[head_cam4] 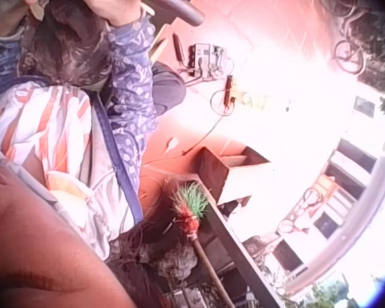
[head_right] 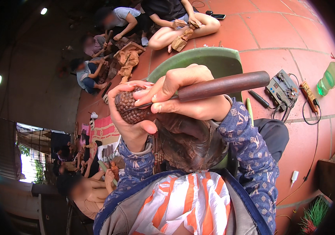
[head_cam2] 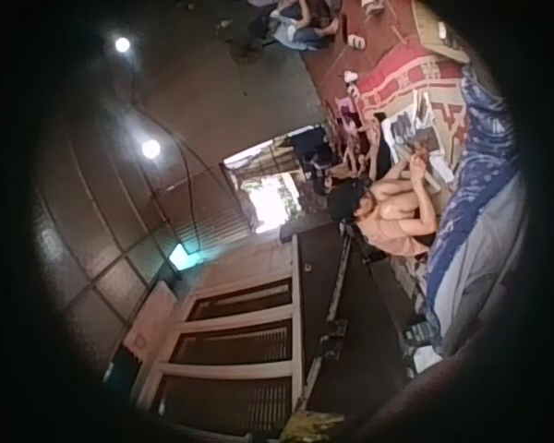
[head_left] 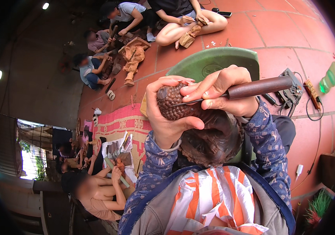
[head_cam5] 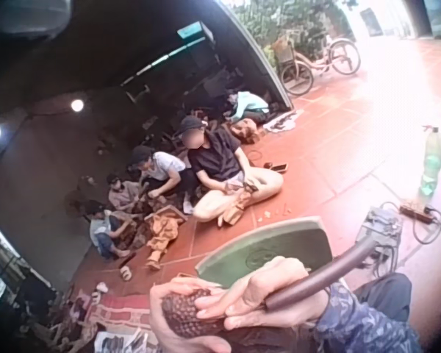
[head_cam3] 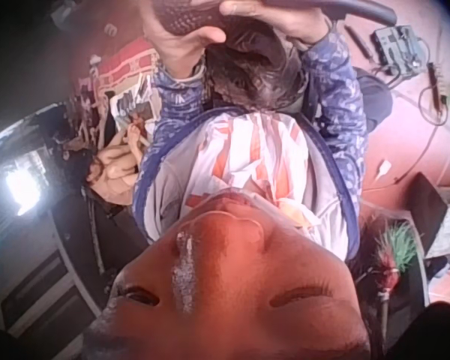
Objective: The person carves a dark, textured wooden object using a small chisel. They hold the object in one hand and carefully chip away at its surface with the tool in the other hand.
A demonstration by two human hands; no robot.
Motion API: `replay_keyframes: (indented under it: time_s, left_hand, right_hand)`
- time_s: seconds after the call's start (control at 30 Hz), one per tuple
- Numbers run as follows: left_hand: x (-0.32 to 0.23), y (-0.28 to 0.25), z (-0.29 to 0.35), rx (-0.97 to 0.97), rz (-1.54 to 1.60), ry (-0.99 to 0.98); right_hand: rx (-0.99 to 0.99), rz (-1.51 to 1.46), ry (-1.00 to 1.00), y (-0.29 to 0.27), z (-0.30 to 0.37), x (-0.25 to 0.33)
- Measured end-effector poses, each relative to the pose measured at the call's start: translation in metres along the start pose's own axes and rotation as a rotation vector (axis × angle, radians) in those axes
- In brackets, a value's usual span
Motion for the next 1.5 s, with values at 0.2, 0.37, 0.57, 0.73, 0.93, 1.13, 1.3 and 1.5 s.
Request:
replay_keyframes:
  time_s: [0.2,0.37,0.57,0.73,0.93,1.13,1.3,1.5]
  left_hand:
    - [-0.002,0.001,-0.003,0.006,0.052,-0.022]
    - [-0.002,-0.001,-0.001,0.029,0.048,-0.002]
    - [-0.001,0.000,-0.002,0.044,0.005,0.003]
    - [-0.001,0.000,-0.001,0.043,0.001,0.008]
    - [-0.004,0.001,-0.002,0.050,-0.020,0.032]
    - [-0.007,-0.001,-0.003,0.052,-0.021,0.032]
    - [-0.001,0.000,-0.001,0.038,0.021,0.011]
    - [0.003,0.000,0.000,0.035,0.077,-0.015]
  right_hand:
    - [-0.072,-0.111,0.074,-0.004,0.003,-0.002]
    - [-0.082,0.056,0.011,0.010,0.007,0.013]
    - [-0.151,0.100,-0.024,0.008,0.007,0.016]
    - [-0.120,0.029,-0.001,0.004,0.006,0.007]
    - [-0.121,0.002,0.030,-0.001,0.007,0.003]
    - [-0.009,0.079,0.066,0.004,-0.004,0.006]
    - [-0.069,-0.065,0.068,0.000,0.001,0.006]
    - [-0.206,0.053,0.067,0.007,0.009,0.014]
Point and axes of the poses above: each hand's wrist, its own z-axis away from the middle knuckle, its own y-axis out of the palm, x = y × z, the point moved 8 cm from there along -z, towards the middle knuckle, and after that the axes turned 9 degrees about -z, right-handed, at the moved point
